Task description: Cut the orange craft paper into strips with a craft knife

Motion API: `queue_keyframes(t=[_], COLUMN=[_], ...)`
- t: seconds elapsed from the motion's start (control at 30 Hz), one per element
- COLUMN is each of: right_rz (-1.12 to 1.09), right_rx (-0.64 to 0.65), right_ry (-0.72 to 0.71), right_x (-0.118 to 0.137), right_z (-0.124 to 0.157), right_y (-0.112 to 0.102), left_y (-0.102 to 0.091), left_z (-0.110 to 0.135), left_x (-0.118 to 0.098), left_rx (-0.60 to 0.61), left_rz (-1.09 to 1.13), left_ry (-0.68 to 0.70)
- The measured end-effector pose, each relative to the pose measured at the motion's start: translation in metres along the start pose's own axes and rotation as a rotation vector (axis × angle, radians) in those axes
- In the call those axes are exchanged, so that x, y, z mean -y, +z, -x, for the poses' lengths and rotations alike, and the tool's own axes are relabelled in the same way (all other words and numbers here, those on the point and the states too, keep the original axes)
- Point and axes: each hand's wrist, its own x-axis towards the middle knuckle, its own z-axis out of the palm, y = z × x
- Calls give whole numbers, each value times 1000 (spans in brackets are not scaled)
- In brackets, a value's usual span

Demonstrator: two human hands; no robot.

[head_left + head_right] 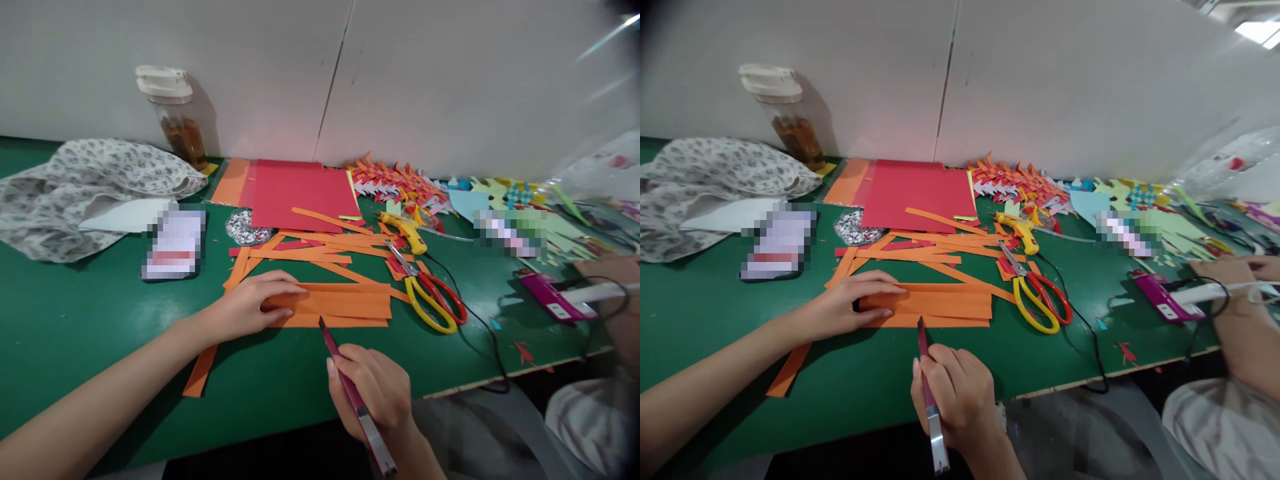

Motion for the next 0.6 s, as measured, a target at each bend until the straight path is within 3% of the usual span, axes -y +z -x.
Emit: queue_keyframes(t=[0.17,0.33,0.47,0.6], right_rz=[6,-66,-312,-632], right_rx=[62,29,-66,-53], right_ry=[36,75,431,735], right_x=[0,-1,-12,-32], right_z=[3,2,-4,-13], right_y=[-1,-3,-7,-5], left_y=[0,0,-2,-2], left_z=[0,1,1,2], left_x=[1,1,0,-2], left_rx=[-13,-11,8,25], left_rz=[0,1,8,-11], left_ry=[10,13,9,15])
